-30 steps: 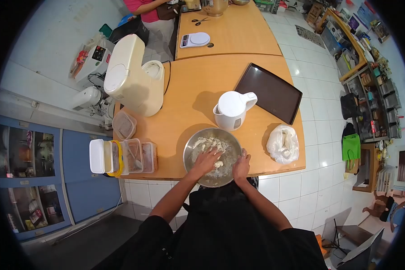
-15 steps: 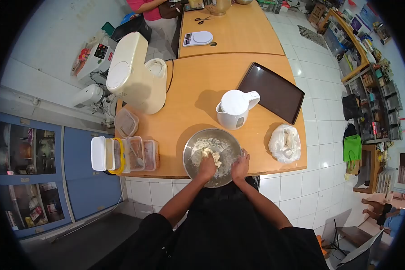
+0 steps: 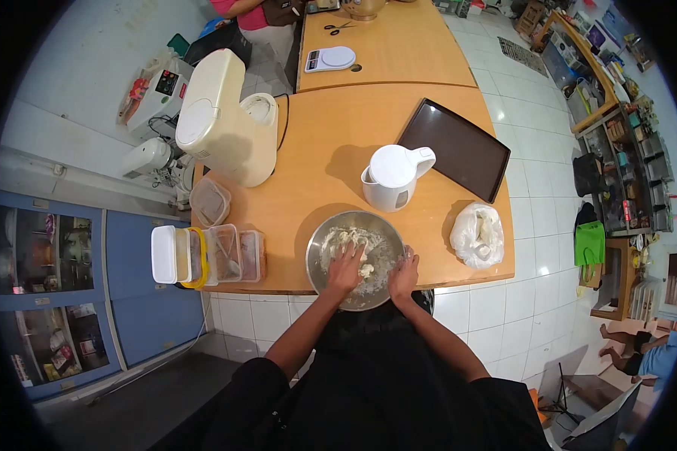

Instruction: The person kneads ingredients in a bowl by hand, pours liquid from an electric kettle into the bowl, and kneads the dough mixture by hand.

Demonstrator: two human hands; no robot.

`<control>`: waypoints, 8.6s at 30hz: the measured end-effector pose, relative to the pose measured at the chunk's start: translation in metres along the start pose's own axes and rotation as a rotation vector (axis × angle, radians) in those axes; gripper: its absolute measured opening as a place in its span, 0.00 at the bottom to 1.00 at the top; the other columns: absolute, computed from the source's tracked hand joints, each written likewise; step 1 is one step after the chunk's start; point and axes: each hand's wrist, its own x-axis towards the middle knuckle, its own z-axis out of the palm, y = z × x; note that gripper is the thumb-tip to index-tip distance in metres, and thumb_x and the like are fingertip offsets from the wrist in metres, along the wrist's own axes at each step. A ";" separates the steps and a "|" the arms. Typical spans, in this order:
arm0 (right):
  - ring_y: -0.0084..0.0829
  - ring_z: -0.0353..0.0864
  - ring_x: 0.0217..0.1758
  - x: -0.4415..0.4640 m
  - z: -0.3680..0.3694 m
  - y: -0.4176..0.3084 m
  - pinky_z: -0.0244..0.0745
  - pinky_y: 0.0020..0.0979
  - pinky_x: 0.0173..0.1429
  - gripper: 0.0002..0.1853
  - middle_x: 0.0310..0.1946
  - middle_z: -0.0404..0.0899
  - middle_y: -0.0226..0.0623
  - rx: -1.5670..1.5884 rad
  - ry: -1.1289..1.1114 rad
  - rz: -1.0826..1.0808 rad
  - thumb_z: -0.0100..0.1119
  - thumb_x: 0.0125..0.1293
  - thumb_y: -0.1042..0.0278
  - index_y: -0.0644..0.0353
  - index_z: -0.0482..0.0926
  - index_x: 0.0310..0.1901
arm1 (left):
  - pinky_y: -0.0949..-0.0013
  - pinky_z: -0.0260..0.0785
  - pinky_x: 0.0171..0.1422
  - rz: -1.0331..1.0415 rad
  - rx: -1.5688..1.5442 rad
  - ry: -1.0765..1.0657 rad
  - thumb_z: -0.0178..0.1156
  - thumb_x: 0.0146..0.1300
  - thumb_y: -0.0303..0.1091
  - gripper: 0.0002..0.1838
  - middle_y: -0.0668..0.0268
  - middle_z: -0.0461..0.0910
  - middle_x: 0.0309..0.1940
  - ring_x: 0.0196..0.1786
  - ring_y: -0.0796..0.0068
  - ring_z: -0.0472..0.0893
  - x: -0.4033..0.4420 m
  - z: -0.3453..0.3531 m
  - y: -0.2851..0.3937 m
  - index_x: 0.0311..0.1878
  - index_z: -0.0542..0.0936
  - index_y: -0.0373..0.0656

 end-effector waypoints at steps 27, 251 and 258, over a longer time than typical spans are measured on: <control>0.58 0.77 0.46 0.006 0.007 0.013 0.72 0.53 0.47 0.20 0.46 0.72 0.51 0.004 0.117 -0.123 0.50 0.68 0.75 0.55 0.69 0.61 | 0.48 0.74 0.54 0.120 -0.522 -0.166 0.67 0.53 0.33 0.31 0.41 0.82 0.42 0.48 0.43 0.82 0.015 0.025 -0.018 0.62 0.72 0.41; 0.55 0.81 0.42 0.025 -0.001 0.010 0.75 0.51 0.45 0.21 0.44 0.75 0.47 -0.054 0.081 -0.134 0.51 0.68 0.72 0.53 0.70 0.63 | 0.52 0.68 0.66 0.173 -0.160 0.094 0.67 0.44 0.23 0.42 0.53 0.73 0.64 0.67 0.50 0.72 -0.009 -0.009 0.017 0.69 0.70 0.52; 0.55 0.80 0.42 0.028 0.001 0.014 0.75 0.51 0.45 0.21 0.44 0.75 0.48 -0.053 0.049 -0.154 0.51 0.69 0.71 0.52 0.69 0.63 | 0.51 0.67 0.68 0.253 -0.473 0.168 0.65 0.45 0.20 0.43 0.43 0.68 0.66 0.67 0.41 0.70 -0.014 -0.008 0.003 0.70 0.66 0.46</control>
